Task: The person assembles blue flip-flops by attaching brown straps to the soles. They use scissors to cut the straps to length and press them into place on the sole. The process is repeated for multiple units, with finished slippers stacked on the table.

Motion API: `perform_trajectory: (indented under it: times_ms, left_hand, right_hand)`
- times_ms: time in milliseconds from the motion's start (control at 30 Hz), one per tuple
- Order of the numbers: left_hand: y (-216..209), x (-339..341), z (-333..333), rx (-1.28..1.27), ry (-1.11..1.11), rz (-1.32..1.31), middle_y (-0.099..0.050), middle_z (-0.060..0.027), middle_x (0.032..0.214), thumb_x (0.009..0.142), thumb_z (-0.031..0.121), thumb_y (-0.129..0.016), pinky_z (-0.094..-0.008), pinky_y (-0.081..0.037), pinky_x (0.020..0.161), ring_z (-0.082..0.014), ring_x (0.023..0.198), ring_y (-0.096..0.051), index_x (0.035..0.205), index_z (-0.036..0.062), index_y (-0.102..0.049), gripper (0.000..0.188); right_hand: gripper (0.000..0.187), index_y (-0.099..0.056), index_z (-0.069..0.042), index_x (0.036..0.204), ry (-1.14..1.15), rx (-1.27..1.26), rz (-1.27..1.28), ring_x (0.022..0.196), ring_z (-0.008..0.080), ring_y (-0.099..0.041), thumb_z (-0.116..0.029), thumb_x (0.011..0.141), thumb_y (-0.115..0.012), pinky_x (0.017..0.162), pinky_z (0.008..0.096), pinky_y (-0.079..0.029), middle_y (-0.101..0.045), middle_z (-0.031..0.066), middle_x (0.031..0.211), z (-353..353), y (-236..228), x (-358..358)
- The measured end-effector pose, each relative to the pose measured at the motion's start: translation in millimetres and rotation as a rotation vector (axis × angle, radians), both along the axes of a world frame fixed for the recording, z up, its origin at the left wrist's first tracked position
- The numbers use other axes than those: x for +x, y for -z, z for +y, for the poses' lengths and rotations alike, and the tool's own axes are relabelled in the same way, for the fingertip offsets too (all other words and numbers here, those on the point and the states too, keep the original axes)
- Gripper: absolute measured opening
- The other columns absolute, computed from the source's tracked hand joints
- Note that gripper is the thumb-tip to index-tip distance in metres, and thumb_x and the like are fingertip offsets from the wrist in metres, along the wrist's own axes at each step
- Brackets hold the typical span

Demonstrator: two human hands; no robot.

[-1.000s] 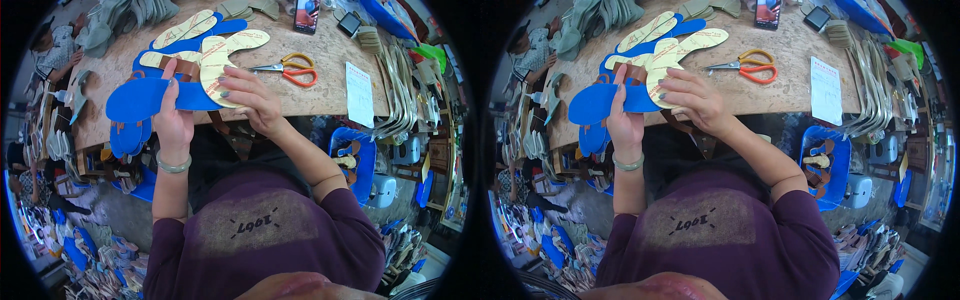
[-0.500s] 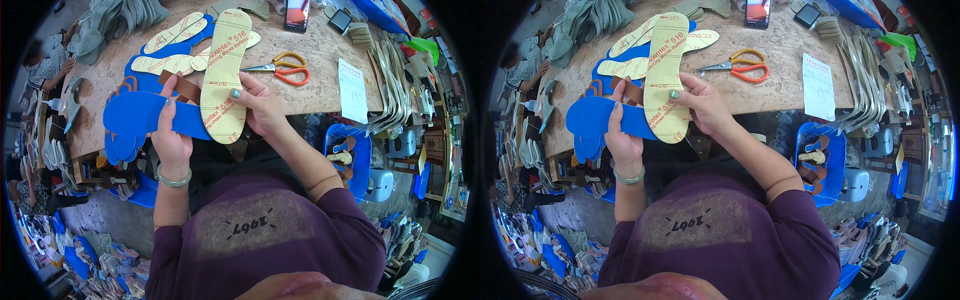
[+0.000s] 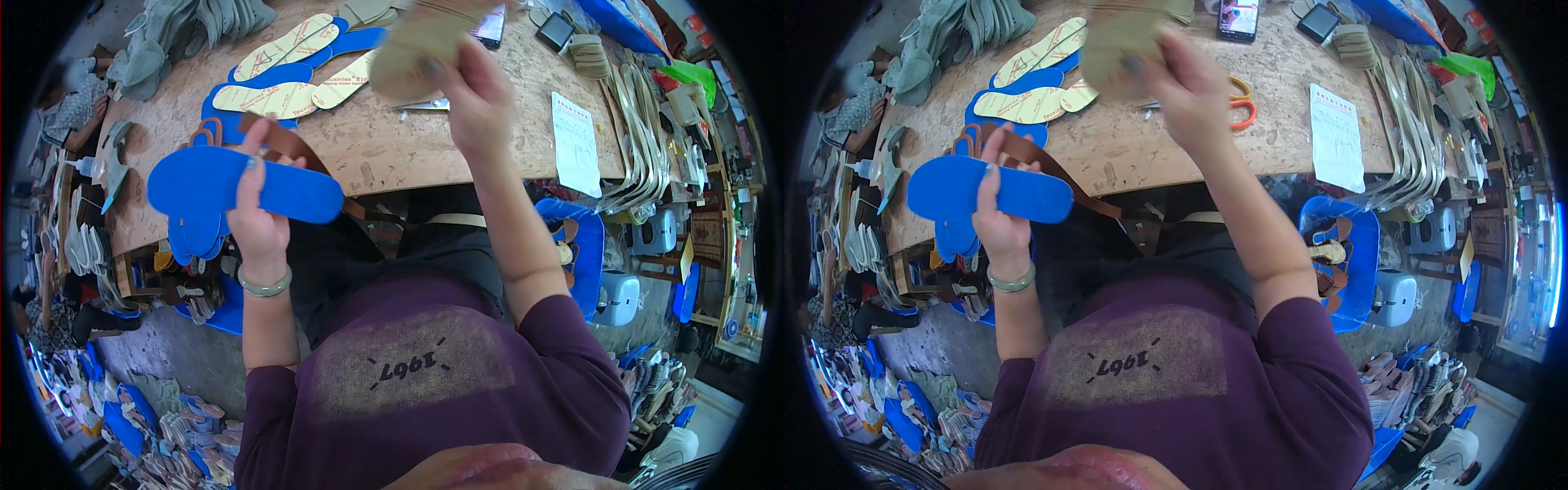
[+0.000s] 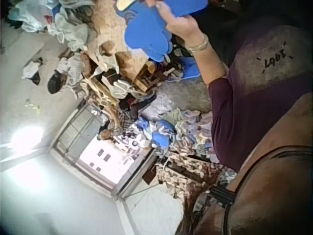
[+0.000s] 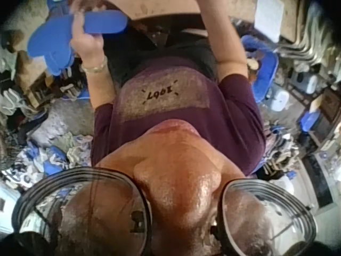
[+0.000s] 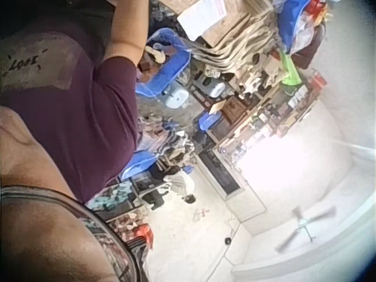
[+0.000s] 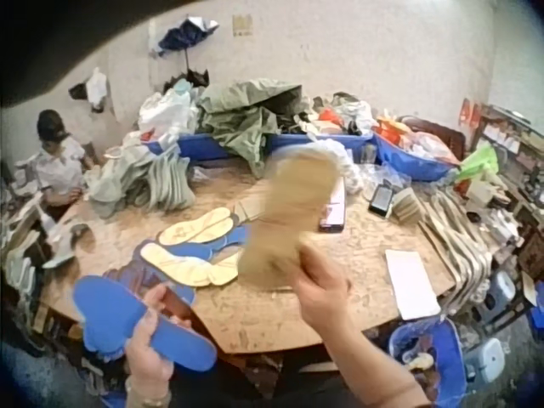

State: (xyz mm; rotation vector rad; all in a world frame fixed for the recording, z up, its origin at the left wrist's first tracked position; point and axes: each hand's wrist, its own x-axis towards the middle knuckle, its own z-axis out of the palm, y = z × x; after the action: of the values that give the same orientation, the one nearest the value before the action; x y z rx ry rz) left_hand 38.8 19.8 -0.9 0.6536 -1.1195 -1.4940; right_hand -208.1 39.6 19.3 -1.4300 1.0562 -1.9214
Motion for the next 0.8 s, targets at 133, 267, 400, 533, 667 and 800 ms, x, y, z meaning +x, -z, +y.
perform_trajectory:
  times_ms: [133,267,400,533,667,800]
  left_hand:
    - [7,-13,26,-0.199,0.206,-0.099,-0.051,-0.0179,0.13,0.095,0.017,-0.05,-0.0401,-0.051,0.091,-0.0265,0.115,-0.055,0.13,-0.0044,-0.048,0.041]
    - [10,-2,35,-0.251,0.446,-0.257,-0.054,-0.017,0.127,0.095,0.019,-0.052,-0.0386,-0.048,0.094,-0.0252,0.113,-0.056,0.131,-0.0043,-0.047,0.043]
    - [15,-12,38,-0.095,0.598,-0.233,-0.054,-0.0166,0.126,0.095,0.019,-0.054,-0.0376,-0.047,0.095,-0.0245,0.11,-0.057,0.13,-0.0033,-0.048,0.042]
    - [7,-37,29,0.093,0.529,-0.166,-0.048,-0.021,0.133,0.092,0.022,-0.058,-0.0363,-0.055,0.081,-0.0305,0.109,-0.059,0.144,-0.0013,-0.025,0.066]
    - [7,-54,6,0.139,0.532,0.073,-0.047,-0.0198,0.134,0.094,0.046,-0.049,-0.036,-0.055,0.079,-0.0322,0.113,-0.057,0.145,0.0033,-0.022,0.072]
    - [12,-75,4,0.194,0.369,0.178,-0.053,-0.0163,0.126,0.097,0.043,-0.046,-0.0375,-0.054,0.084,-0.0285,0.111,-0.057,0.139,0.0051,-0.035,0.058]
  right_hand:
    - [0.038,-0.054,-0.003,0.125,0.41,-0.26,0.863,0.1,0.0226,-0.063,-0.018,0.091,-0.06,0.085,0.0343,-0.048,-0.062,0.0184,0.113,-54,-7,14]
    - [0.024,-0.067,-0.001,0.106,-0.422,0.497,0.319,0.096,0.0193,-0.064,-0.018,0.091,-0.059,0.087,0.032,-0.049,-0.069,0.011,0.1,13,0,31]
    - [0.023,-0.068,0.0,0.106,-0.521,0.543,-0.222,0.087,0.0124,-0.063,-0.016,0.093,-0.057,0.08,0.0262,-0.051,-0.07,0.0055,0.094,55,24,48]
    - [0.023,-0.063,-0.001,0.108,-0.05,0.281,-0.301,0.097,0.0131,-0.059,-0.016,0.096,-0.051,0.09,0.0289,-0.045,-0.064,0.0066,0.104,47,43,33]
    - [0.021,-0.063,0.002,0.11,-0.179,0.205,-0.402,0.08,0.011,-0.058,-0.007,0.092,-0.058,0.075,0.023,-0.047,-0.063,0.0058,0.092,49,23,-3]
    - [0.021,-0.064,0.004,0.104,-0.207,0.297,-0.435,0.073,0.0148,-0.064,-0.001,0.084,-0.065,0.068,0.0247,-0.053,-0.068,0.011,0.093,42,25,7]
